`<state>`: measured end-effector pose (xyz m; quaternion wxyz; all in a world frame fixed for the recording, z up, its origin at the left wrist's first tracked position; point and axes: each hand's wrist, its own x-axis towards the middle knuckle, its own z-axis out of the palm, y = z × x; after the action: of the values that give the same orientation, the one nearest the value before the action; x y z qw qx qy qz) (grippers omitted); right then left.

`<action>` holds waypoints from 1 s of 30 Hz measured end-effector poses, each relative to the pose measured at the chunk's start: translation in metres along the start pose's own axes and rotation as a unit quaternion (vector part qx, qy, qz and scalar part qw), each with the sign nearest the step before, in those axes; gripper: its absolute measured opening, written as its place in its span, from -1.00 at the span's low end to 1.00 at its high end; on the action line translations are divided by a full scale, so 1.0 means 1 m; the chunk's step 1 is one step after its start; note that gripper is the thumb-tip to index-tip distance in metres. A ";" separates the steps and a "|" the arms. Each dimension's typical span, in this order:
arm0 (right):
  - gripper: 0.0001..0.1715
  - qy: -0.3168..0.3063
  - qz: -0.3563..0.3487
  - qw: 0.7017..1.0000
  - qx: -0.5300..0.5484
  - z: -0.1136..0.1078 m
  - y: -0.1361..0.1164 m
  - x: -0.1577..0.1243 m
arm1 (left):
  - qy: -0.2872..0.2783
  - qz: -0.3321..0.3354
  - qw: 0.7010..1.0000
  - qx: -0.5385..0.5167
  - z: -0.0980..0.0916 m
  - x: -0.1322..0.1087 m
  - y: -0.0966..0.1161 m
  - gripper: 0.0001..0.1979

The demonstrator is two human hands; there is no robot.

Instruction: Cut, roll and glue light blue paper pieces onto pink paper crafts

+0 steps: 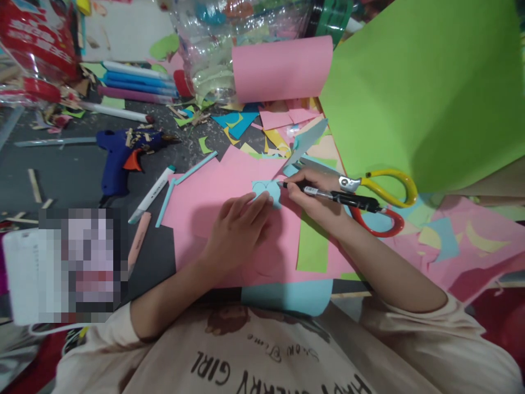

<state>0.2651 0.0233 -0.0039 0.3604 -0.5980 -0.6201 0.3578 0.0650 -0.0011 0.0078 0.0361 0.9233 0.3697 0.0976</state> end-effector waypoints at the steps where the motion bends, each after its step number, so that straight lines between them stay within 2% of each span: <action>1: -0.83 0.005 -0.002 1.000 -0.003 0.000 0.000 0.000 | -0.005 -0.001 1.000 0.001 0.000 0.000 0.000 -0.66; 9: -0.84 0.021 -0.021 0.999 -0.031 0.002 0.011 -0.001 | 0.004 -0.001 1.000 -0.007 0.000 0.000 0.000 -0.66; 22: -0.81 0.014 -0.036 0.999 -0.035 -0.002 0.004 0.002 | -0.010 -0.006 0.999 -0.042 0.001 -0.002 -0.001 -0.64; 26: -0.82 0.006 -0.020 0.999 -0.039 -0.002 0.001 0.003 | 0.005 -0.001 0.999 -0.035 0.001 -0.001 -0.001 -0.64; 30: -0.78 0.029 -0.016 0.999 -0.003 -0.001 0.001 0.000 | 0.015 0.004 0.999 -0.027 0.001 -0.001 -0.001 -0.65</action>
<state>0.2667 0.0235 -0.0041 0.3820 -0.5996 -0.6198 0.3322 0.0640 -0.0012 0.0062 0.0552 0.9217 0.3640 0.1221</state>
